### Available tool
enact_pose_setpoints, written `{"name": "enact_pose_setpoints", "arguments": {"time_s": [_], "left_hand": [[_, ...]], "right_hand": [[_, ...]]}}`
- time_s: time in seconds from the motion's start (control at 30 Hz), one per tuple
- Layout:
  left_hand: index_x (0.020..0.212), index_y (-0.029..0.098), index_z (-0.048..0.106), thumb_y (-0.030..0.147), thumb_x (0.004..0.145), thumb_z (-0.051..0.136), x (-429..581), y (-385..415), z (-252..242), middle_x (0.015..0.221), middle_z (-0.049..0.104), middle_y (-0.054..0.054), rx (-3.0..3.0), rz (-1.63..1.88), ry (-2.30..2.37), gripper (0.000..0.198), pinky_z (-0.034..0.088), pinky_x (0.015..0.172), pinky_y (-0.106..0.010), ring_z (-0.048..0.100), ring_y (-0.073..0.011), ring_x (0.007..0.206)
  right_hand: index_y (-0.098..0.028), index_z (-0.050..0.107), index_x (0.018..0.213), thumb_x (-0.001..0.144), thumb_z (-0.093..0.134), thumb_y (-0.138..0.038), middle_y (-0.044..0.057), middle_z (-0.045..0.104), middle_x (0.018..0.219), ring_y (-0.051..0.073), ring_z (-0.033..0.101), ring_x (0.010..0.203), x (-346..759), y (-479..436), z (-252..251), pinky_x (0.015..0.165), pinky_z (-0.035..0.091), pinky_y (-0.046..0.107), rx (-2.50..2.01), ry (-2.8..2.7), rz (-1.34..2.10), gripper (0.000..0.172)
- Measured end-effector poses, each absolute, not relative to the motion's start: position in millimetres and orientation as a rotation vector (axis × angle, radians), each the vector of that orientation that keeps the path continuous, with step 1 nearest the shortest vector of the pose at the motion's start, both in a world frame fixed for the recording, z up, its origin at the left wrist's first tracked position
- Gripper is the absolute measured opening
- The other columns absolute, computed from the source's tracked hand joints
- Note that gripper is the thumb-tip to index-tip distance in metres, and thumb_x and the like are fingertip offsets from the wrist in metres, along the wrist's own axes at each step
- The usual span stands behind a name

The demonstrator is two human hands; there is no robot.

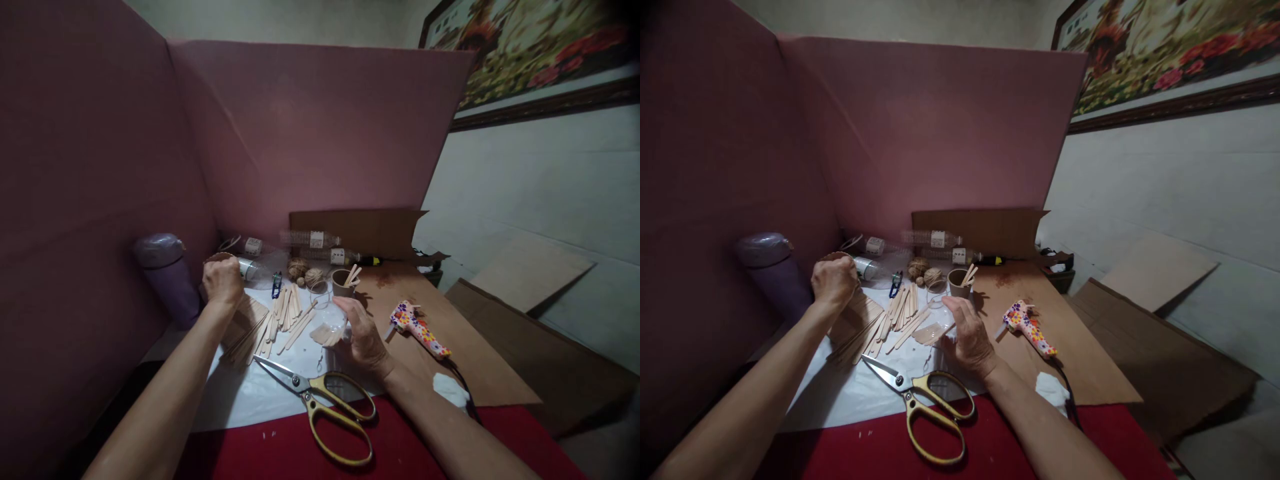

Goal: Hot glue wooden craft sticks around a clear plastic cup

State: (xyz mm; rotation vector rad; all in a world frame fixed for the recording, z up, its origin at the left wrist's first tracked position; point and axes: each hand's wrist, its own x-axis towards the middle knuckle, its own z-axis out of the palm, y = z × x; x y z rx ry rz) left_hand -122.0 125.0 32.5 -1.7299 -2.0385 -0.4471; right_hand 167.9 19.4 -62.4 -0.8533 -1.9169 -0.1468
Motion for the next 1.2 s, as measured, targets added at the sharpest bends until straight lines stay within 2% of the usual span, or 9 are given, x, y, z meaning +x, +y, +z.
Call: {"name": "enact_pose_setpoints", "arguments": {"time_s": [0.13, 0.2, 0.33, 0.53, 0.67, 0.8, 1.03, 1.2], "left_hand": [[0.093, 0.012, 0.072, 0.014, 0.093, 0.032, -110.7, 110.3, 29.6, 0.088, 0.07, -0.018, -1.777, -0.603, -1.858, 0.04, 0.039, 0.091, -0.04, 0.061, -0.0299, 0.09], [0.09, 0.014, 0.073, 0.018, 0.095, 0.036, -103.8, 101.2, 30.5, 0.086, 0.07, -0.016, -1.818, -0.766, -1.725, 0.037, 0.038, 0.098, -0.041, 0.061, -0.0292, 0.091], [0.088, 0.021, 0.073, 0.013, 0.093, 0.042, -88.4, 84.4, 32.0, 0.087, 0.071, -0.009, -1.871, -1.157, -1.304, 0.032, 0.034, 0.108, -0.042, 0.062, -0.0237, 0.09], [0.09, 0.022, 0.073, 0.016, 0.094, 0.05, -65.7, 68.4, 35.6, 0.084, 0.07, -0.007, -1.823, -1.51, -1.02, 0.024, 0.042, 0.1, -0.041, 0.062, -0.0213, 0.086], [0.09, 0.021, 0.073, 0.023, 0.092, 0.057, -56.8, 62.2, 39.0, 0.085, 0.07, -0.006, -1.808, -1.694, -1.051, 0.016, 0.047, 0.09, -0.038, 0.064, -0.0214, 0.087], [0.091, 0.021, 0.071, 0.021, 0.089, 0.06, -52.1, 59.0, 41.1, 0.087, 0.069, -0.005, -1.833, -1.839, -1.089, 0.011, 0.051, 0.084, -0.035, 0.065, -0.0196, 0.086], [0.09, 0.02, 0.069, 0.016, 0.088, 0.062, -46.4, 58.0, 35.4, 0.086, 0.067, -0.003, -1.876, -1.962, -0.94, 0.008, 0.053, 0.08, -0.032, 0.065, -0.0174, 0.085], [0.088, 0.02, 0.069, 0.015, 0.089, 0.062, -44.1, 54.1, 28.8, 0.087, 0.065, -0.004, -1.874, -1.908, -0.811, 0.009, 0.052, 0.081, -0.032, 0.063, -0.0173, 0.084]], "right_hand": [[-0.018, 0.042, 0.14, 0.094, 0.048, -0.054, 0.018, 0.059, 0.127, 0.032, 0.058, 0.118, 168.1, 20.0, -63.2, 0.099, 0.052, 0.053, -0.851, -1.917, -0.142, 0.059], [-0.018, 0.042, 0.14, 0.094, 0.046, -0.055, 0.018, 0.059, 0.127, 0.032, 0.058, 0.118, 167.9, 20.1, -63.4, 0.099, 0.052, 0.054, -0.85, -1.919, -0.136, 0.059], [-0.018, 0.043, 0.14, 0.094, 0.047, -0.057, 0.018, 0.06, 0.127, 0.033, 0.058, 0.118, 167.3, 19.5, -62.5, 0.099, 0.051, 0.054, -0.861, -1.917, -0.138, 0.06], [-0.018, 0.045, 0.138, 0.096, 0.041, -0.058, 0.018, 0.06, 0.127, 0.032, 0.058, 0.118, 167.2, 18.6, -60.8, 0.1, 0.051, 0.053, -0.855, -1.915, -0.128, 0.058], [-0.018, 0.045, 0.138, 0.095, 0.041, -0.059, 0.018, 0.061, 0.125, 0.032, 0.059, 0.117, 167.1, 19.3, -60.8, 0.099, 0.051, 0.053, -0.852, -1.913, -0.141, 0.06], [-0.018, 0.044, 0.138, 0.095, 0.044, -0.054, 0.017, 0.061, 0.125, 0.032, 0.059, 0.116, 166.8, 19.8, -60.8, 0.098, 0.052, 0.052, -0.838, -1.908, -0.151, 0.057], [-0.019, 0.043, 0.139, 0.093, 0.05, -0.045, 0.017, 0.061, 0.125, 0.032, 0.06, 0.115, 166.8, 19.4, -58.7, 0.097, 0.053, 0.052, -0.826, -1.901, -0.168, 0.054], [-0.021, 0.042, 0.14, 0.09, 0.058, -0.042, 0.016, 0.061, 0.126, 0.032, 0.06, 0.115, 166.9, 20.4, -59.1, 0.097, 0.054, 0.051, -0.83, -1.898, -0.173, 0.057]]}}
